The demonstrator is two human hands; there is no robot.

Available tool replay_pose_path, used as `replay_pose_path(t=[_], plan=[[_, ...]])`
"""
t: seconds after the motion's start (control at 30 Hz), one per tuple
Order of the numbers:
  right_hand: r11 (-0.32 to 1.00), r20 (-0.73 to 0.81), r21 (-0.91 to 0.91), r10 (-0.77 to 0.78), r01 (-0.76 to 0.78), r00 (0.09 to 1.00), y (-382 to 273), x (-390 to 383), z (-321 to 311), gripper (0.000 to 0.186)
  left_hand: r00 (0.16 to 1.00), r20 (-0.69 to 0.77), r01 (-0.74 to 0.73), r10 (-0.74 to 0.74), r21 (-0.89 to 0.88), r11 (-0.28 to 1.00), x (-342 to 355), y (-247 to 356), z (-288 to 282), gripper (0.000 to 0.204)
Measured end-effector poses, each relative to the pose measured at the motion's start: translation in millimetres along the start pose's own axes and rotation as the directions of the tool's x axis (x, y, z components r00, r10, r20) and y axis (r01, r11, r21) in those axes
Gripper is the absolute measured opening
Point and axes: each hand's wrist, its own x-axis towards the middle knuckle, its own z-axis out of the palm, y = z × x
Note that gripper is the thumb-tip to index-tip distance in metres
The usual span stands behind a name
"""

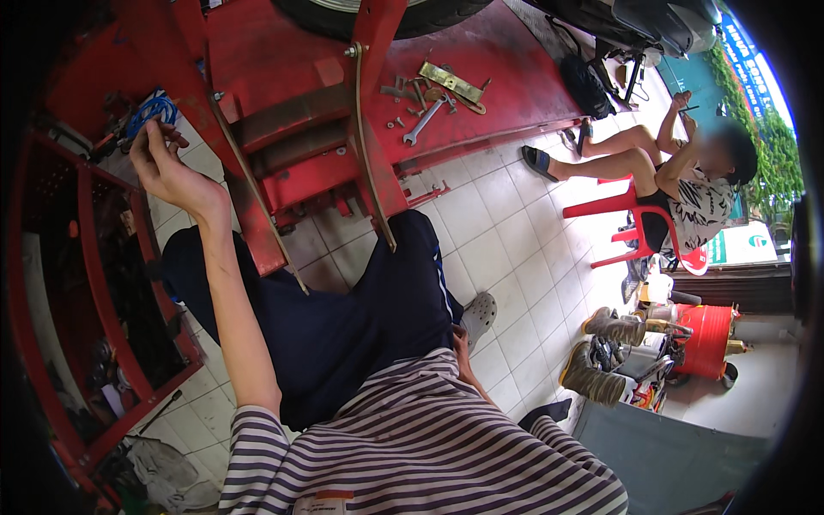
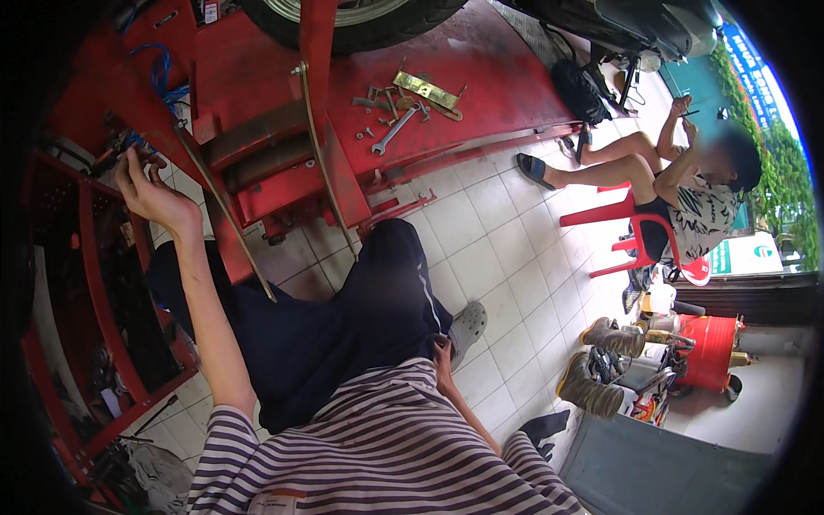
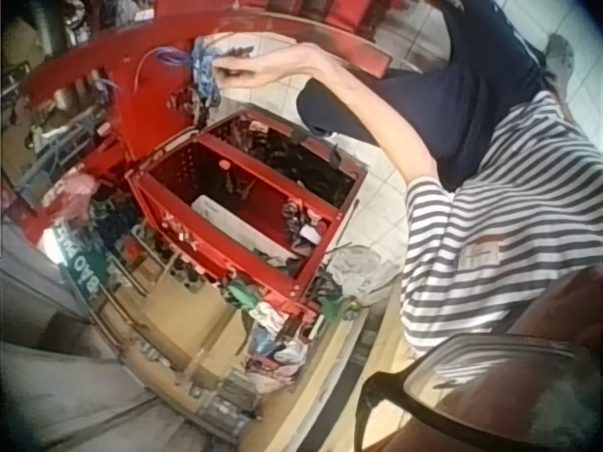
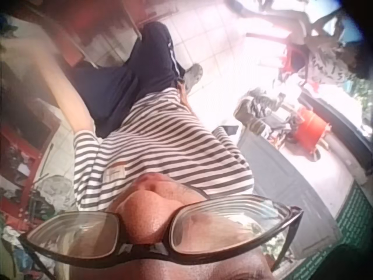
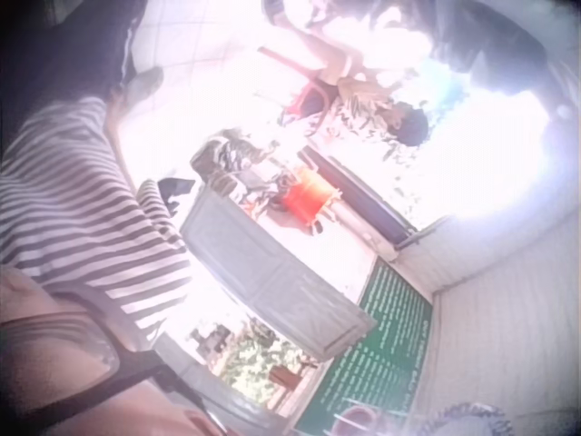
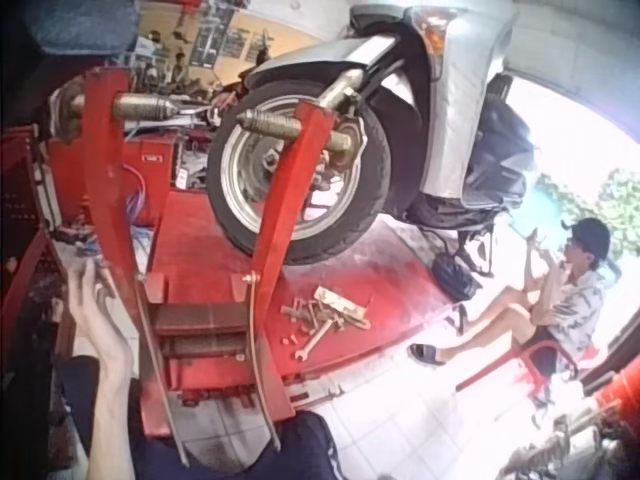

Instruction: The person removes a bolt and nut from a red metal frame using a wrench and by hand, wipes a metal component with a cloth, and then aligns and reinstalls the bolt and nut onto the frame.

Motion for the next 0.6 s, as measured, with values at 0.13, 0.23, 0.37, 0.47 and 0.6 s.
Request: replay_pose_path(t=[0.13, 0.23, 0.37, 0.47, 0.6], plan=[[0.993, -0.013, -0.097, -0.065, 0.064, 0.998, -7, 12, 10, 0.036, 1.0, 0.021, 0.01, -0.011, 0.015, 1.0, 2, -5, -3, 0.016], [0.977, -0.031, -0.186, -0.114, 0.106, 0.993, -11, 24, 16, 0.037, 1.0, 0.007, 0.004, -0.004, -0.001, 1.0, -1, -2, 1, 0.017], [0.913, -0.01, -0.366, -0.197, 0.18, 0.98, -11, 38, 25, 0.038, 1.0, 0.006, -0.001, 0.001, 0.001, 1.0, -4, -1, 5, 0.017], [0.754, 0.055, -0.587, -0.327, 0.295, 0.943, 1, 48, 27, 0.041, 1.0, 0.012, 0.002, -0.002, 0.014, 1.0, -7, 0, 8, 0.017], [0.629, 0.087, -0.699, -0.395, 0.338, 0.915, 33, 64, 37, 0.047, 1.0, 0.009, 0.017, -0.017, 0.01, 1.0, -7, 3, 8, 0.017]])
